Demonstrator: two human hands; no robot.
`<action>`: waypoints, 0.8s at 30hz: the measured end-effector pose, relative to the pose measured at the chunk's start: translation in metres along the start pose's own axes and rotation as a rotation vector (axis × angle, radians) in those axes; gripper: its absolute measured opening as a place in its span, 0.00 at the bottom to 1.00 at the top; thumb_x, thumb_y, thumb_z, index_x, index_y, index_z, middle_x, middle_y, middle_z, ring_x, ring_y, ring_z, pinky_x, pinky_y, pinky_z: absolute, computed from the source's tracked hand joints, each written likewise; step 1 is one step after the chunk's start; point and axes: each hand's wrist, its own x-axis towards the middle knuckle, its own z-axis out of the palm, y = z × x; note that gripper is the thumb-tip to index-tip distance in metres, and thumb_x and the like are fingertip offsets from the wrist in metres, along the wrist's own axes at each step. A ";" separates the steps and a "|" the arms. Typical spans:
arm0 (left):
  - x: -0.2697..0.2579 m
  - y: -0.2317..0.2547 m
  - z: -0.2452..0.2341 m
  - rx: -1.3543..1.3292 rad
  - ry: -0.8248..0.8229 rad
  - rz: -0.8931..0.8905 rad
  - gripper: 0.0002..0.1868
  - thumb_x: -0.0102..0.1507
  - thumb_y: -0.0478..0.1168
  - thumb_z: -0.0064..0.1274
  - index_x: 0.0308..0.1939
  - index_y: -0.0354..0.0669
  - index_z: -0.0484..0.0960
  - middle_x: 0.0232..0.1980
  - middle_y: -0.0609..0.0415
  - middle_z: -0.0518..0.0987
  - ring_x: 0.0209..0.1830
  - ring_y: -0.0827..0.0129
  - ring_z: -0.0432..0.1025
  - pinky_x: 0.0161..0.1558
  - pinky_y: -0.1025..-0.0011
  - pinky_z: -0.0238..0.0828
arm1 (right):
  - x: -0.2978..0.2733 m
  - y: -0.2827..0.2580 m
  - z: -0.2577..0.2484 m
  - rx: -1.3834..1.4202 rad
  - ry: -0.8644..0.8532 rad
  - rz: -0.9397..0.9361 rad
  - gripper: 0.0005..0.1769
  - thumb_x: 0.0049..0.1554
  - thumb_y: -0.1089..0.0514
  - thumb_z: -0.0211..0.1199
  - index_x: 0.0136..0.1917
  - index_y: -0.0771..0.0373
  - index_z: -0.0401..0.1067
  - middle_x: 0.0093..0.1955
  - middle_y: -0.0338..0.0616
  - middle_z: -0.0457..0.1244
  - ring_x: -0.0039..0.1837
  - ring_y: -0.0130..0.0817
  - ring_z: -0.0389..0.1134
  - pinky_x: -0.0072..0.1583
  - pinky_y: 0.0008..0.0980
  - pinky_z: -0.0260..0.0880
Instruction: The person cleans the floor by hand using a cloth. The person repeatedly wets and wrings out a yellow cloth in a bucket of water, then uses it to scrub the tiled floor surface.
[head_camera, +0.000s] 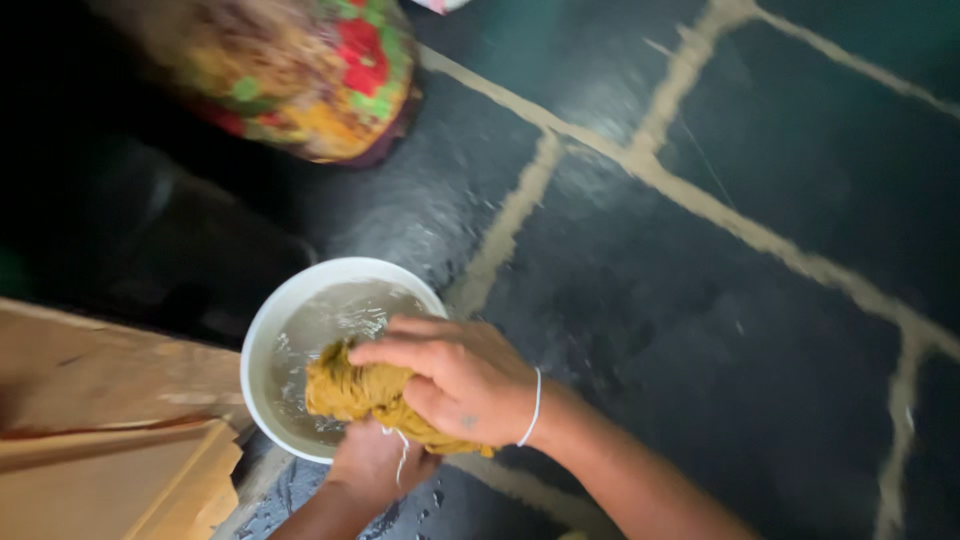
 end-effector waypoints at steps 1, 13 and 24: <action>0.001 0.000 -0.004 0.000 -0.025 0.038 0.24 0.49 0.53 0.59 0.47 0.50 0.85 0.40 0.47 0.84 0.38 0.49 0.81 0.33 0.53 0.77 | -0.007 0.000 0.000 0.059 0.011 0.053 0.28 0.52 0.66 0.52 0.65 0.54 0.73 0.54 0.47 0.68 0.51 0.45 0.72 0.53 0.39 0.72; -0.006 0.064 -0.022 0.056 0.503 0.068 0.25 0.60 0.51 0.56 0.58 0.46 0.76 0.63 0.42 0.75 0.62 0.45 0.69 0.57 0.50 0.70 | -0.328 0.152 -0.038 -0.378 0.839 0.703 0.31 0.51 0.65 0.51 0.69 0.59 0.69 0.50 0.51 0.57 0.49 0.45 0.63 0.53 0.38 0.66; 0.207 0.153 0.127 0.484 -0.883 -0.166 0.81 0.48 0.65 0.75 0.81 0.65 0.21 0.84 0.56 0.13 0.85 0.49 0.14 0.69 0.23 0.39 | -0.534 0.353 0.037 -0.545 0.604 1.426 0.48 0.58 0.35 0.57 0.81 0.59 0.46 0.81 0.67 0.43 0.74 0.65 0.55 0.69 0.50 0.61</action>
